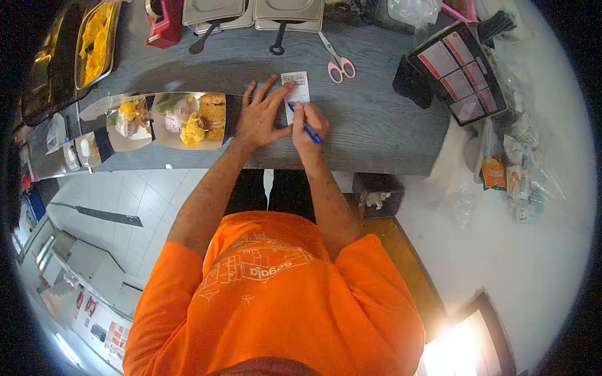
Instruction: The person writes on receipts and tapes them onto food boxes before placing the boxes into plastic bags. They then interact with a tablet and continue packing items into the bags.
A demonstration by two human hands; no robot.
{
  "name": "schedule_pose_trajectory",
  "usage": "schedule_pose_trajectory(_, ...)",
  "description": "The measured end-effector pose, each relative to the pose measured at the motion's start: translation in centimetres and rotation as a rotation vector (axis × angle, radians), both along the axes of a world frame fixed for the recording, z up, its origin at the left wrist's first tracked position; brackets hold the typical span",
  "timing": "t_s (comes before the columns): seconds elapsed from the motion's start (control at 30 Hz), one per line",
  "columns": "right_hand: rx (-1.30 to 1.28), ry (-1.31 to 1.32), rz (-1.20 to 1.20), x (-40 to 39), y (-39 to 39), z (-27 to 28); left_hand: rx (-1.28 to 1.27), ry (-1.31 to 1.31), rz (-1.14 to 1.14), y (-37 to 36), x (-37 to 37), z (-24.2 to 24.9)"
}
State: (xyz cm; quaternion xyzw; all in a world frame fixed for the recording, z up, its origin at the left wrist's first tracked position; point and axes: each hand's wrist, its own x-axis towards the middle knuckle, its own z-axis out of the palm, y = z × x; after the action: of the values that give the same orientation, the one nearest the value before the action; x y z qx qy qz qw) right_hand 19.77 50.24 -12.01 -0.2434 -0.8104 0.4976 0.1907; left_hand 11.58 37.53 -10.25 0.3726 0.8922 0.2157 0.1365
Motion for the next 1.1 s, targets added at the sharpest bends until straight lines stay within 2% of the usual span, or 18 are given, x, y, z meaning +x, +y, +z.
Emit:
schedule_pose_trajectory(0.03, -0.146, -0.082, -0.001, -0.1, 0.2, 0.5, -0.012, -0.025, 0.006, 0.1, -0.1, 0.2)
schedule_pose_trajectory(0.17, 0.034, 0.042, 0.06, -1.3, 1.2, 1.6, 0.018, 0.023, 0.001, -0.1, 0.0, 0.4)
schedule_pose_trajectory(0.23, 0.597, -0.063, 0.403, -2.2, 2.1, 2.3, 0.178, 0.014, 0.006, -0.5, 0.0, 0.5)
schedule_pose_trajectory(0.27, 0.557, -0.166, 0.428, -2.5, 2.4, 2.0, 0.096, 0.026, -0.025, -0.6, 0.2, 0.7)
schedule_pose_trajectory(0.43, 0.706, 0.024, 0.415, -6.5, 3.0, 4.9, 0.402, -0.138, 0.007, -7.2, 7.2, 3.0)
schedule_pose_trajectory(0.47, 0.508, 0.071, 0.484, -7.2, 1.9, 5.8, 0.46, -0.174, 0.062, -9.4, 8.6, 3.9)
schedule_pose_trajectory(0.53, 0.132, 0.153, 0.614, -8.2, -1.4, 9.3, 0.445, 0.009, 0.473, -13.9, 9.8, 4.6)
schedule_pose_trajectory(0.6, -0.019, 0.15, 0.676, -8.9, -4.5, 11.5, 0.558, -0.03, 1.118, -17.0, 8.7, 1.9)
schedule_pose_trajectory(0.67, -0.382, 0.064, 0.843, -9.5, -6.4, 12.0, 0.632, -0.118, 1.119, -18.8, 7.1, 1.4)
schedule_pose_trajectory(0.7, -0.374, 0.073, 0.853, -9.4, -7.4, 12.5, 0.697, -0.221, 1.107, -19.5, 6.1, 1.2)
schedule_pose_trajectory(0.77, 0.411, -0.185, 0.965, -7.6, -9.2, 13.8, 0.826, -0.434, 1.057, -20.2, 4.2, 1.0)
schedule_pose_trajectory(0.8, 0.424, -0.179, 0.96, -6.2, -9.5, 13.3, 0.888, -0.543, 1.022, -20.3, 3.7, 0.7)
schedule_pose_trajectory(0.87, 0.821, -0.128, 0.868, -3.4, -10.1, 10.9, 0.915, -0.559, 0.921, -20.4, 3.9, -1.0)
schedule_pose_trajectory(0.9, 0.833, -0.127, 0.856, -2.4, -9.9, 10.4, 0.927, -0.577, 0.832, -20.3, 4.1, -1.4)
schedule_pose_trajectory(0.97, 0.728, -0.126, 0.787, -1.0, -8.9, 9.9, 0.758, -0.439, 0.854, -18.6, 3.4, 3.2)
schedule_pose_trajectory(1.03, 0.633, -0.125, 0.768, -0.1, -8.7, 9.8, 0.325, 0.218, 0.771, -16.7, 2.0, 5.4)
schedule_pose_trajectory(1.07, 0.501, -0.145, 0.622, 0.1, -8.8, 8.9, 0.214, 0.12, 0.706, -15.4, 1.1, 7.9)
schedule_pose_trajectory(1.1, 0.37, -0.161, 0.479, 0.4, -8.9, 8.2, 0.218, 0.117, 0.697, -15.1, 0.5, 6.5)
